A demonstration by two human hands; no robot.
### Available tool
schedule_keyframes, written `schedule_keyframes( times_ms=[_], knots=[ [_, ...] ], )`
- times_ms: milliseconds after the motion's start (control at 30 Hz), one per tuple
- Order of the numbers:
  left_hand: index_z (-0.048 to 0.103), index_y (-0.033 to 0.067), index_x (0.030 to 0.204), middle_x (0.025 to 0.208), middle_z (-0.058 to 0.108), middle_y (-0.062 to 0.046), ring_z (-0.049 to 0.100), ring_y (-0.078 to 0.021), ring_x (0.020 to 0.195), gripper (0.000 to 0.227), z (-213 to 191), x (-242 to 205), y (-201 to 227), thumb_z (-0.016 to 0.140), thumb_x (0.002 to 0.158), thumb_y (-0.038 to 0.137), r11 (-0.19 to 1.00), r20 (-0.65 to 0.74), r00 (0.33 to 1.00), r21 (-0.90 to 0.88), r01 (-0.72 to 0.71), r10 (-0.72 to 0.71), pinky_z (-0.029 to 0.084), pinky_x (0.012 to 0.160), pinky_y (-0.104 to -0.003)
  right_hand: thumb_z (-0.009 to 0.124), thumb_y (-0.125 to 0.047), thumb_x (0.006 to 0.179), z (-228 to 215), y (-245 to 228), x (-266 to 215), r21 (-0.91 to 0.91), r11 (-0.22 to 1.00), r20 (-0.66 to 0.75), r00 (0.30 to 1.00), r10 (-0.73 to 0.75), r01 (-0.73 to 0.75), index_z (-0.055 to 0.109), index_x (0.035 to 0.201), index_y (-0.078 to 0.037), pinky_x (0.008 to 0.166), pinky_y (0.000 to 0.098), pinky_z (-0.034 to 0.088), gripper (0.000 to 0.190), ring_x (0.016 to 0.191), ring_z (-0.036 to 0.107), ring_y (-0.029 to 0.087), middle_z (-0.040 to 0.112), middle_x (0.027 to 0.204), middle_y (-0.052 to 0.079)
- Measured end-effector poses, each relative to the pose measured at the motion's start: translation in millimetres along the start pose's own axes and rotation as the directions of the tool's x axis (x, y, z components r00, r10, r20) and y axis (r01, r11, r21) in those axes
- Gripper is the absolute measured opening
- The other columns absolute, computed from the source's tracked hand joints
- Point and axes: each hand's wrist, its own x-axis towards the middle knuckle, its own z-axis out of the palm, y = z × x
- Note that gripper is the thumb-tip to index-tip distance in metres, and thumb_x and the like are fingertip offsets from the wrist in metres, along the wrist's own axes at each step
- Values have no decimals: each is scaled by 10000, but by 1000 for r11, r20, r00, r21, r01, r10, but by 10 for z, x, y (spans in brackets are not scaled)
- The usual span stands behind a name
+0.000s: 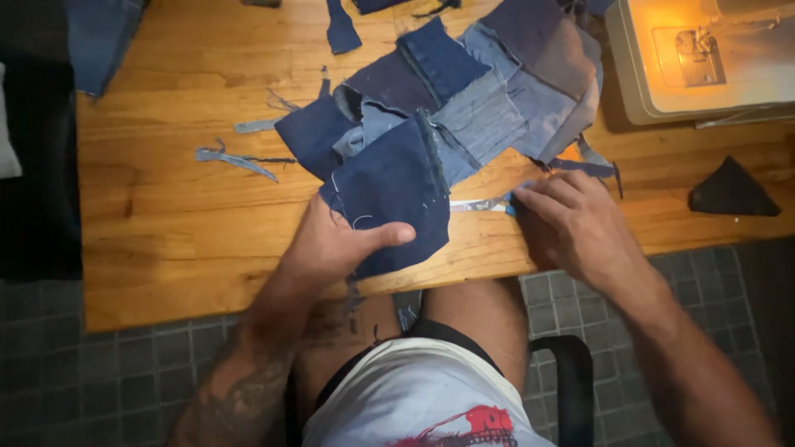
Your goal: The person is seated at a wooden table, hand-sewing a patchwork of denim fabric pieces together. They use a needle and thread to stitch the seams and then use scissors to trim the excess fabric and threads from the edges.
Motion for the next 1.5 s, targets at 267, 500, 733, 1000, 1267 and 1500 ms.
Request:
schedule_keyframes(
  times_ms=[267, 500, 733, 1000, 1267, 1500],
  knots=[
    [865, 38, 1295, 1181, 918, -152, 818, -190, 1120, 636, 39, -97, -112, 1122, 731, 184, 974, -142, 990, -228, -6, -27, 743, 949, -432, 824, -64, 1017, -537, -741, 372, 506, 857, -289, 955, 64, 96, 875, 1282, -110, 970, 467, 629, 274, 1130, 817, 351, 863, 1250, 88],
    [776, 65, 1415, 1345, 872, -64, 790, -141, 1200, 669, 230, -207, -83, 966, 776, 118, 987, 51, 991, -111, -118, 124, 643, 1125, -330, 911, -444, 1072, -679, -1382, 572, 256, 935, -485, 869, -96, 246, 787, 1424, -99, 1161, 530, 487, 509, 1222, 626, 402, 748, 1378, 146],
    [802, 136, 1344, 1262, 904, -152, 854, -356, 1212, 569, 174, -246, -131, 879, 839, 388, 814, 205, 954, 501, -296, 220, 647, 939, -463, 863, -387, 1080, -530, -1388, 877, 371, 891, -435, 897, -83, 262, 816, 1195, -62, 843, 490, 447, 347, 1011, 720, 323, 818, 1118, 80],
    [628, 131, 1632, 1392, 852, -11, 783, -149, 1286, 1006, 100, -277, 142, 978, 701, 288, 985, 147, 986, 162, 56, -81, 601, 1125, -329, 847, -201, 1117, -566, -1038, 816, 909, 387, -62, 868, 492, -154, 817, 1020, -96, 767, 238, 587, 145, 856, 701, 77, 790, 938, -6],
    [749, 13, 1475, 1355, 831, -55, 751, -158, 1225, 937, 150, -335, 267, 1013, 633, 325, 944, 224, 973, -306, 124, -55, 602, 1123, -342, 788, -102, 1096, -290, -1084, 737, 863, -494, 213, 807, 550, 109, 663, 1125, -94, 689, 326, 609, 129, 724, 699, 149, 712, 854, 38],
    [857, -13, 1210, 1018, 876, -168, 827, -243, 934, 630, 407, -299, 436, 1117, 663, 161, 875, -3, 944, -375, 304, -330, 702, 769, -412, 781, -72, 1084, -548, -1354, 801, 895, -414, 156, 754, 638, 166, 702, 1144, -11, 683, 320, 637, 116, 698, 767, 170, 780, 816, 93]
  ],
)
